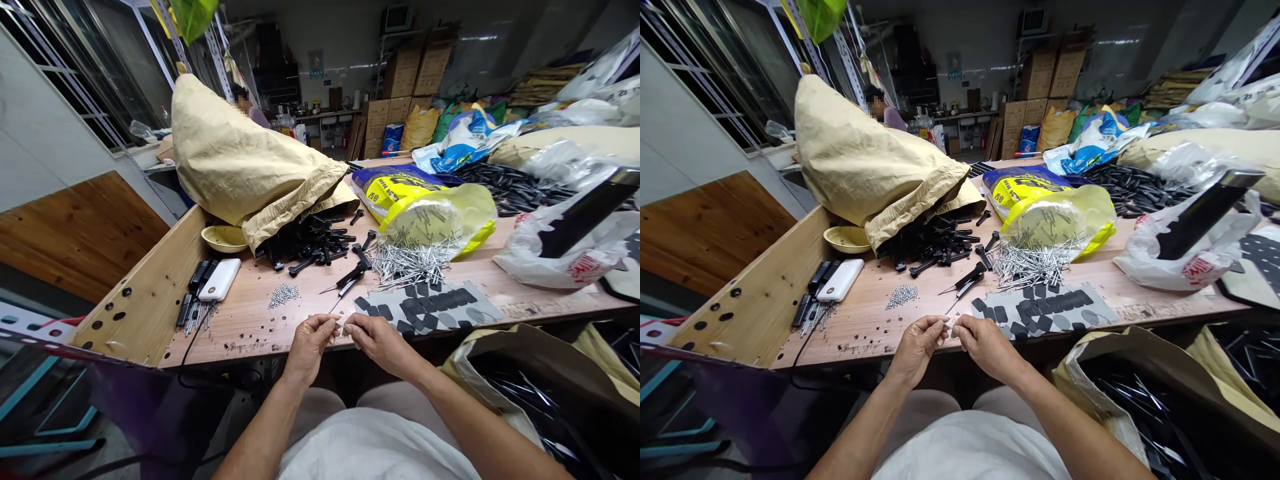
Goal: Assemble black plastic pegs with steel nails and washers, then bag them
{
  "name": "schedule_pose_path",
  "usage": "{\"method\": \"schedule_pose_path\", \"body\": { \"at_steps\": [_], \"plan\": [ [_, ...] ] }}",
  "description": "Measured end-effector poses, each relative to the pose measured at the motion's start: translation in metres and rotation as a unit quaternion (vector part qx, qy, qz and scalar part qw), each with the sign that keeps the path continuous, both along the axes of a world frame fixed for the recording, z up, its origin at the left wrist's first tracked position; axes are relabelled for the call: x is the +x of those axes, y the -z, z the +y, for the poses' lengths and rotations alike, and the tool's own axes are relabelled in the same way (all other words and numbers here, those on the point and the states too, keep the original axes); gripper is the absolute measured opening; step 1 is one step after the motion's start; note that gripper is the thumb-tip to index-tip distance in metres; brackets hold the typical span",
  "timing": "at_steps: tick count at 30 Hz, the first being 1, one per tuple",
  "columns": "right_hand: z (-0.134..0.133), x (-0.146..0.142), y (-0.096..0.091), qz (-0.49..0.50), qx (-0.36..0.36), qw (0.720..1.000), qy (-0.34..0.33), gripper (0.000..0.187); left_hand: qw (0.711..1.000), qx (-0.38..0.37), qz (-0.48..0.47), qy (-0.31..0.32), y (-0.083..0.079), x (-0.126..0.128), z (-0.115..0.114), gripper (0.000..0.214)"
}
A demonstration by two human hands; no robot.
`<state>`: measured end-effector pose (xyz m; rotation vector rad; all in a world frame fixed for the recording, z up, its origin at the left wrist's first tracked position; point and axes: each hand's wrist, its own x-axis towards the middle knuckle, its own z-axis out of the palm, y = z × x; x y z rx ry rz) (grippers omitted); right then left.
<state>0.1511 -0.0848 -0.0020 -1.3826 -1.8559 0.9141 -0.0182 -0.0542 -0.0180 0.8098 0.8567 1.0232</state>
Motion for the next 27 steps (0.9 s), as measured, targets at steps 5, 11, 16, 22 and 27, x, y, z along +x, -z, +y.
{"method": "schedule_pose_path", "body": {
  "at_steps": [5,11,16,22,27],
  "plan": [
    [-0.001,-0.006,0.002,-0.029,0.027,0.999,0.018,0.021,0.998,-0.040,-0.036,-0.012,0.001,0.001,0.003,0.024],
    [0.000,-0.006,0.012,-0.080,0.081,0.993,0.021,0.018,0.999,-0.048,-0.023,-0.003,0.002,0.000,0.007,0.027],
    [0.002,-0.004,0.010,-0.066,0.082,0.994,0.020,0.018,0.999,-0.010,0.037,-0.016,0.002,0.000,0.007,0.021],
    [0.007,-0.003,0.016,0.143,-0.093,0.985,-0.008,0.027,0.995,0.047,0.080,-0.028,0.000,0.001,0.004,0.017],
    [0.003,-0.005,0.010,0.094,-0.026,0.995,0.028,0.026,1.000,-0.022,-0.019,0.000,-0.002,0.002,0.005,0.025]
  ]
}}
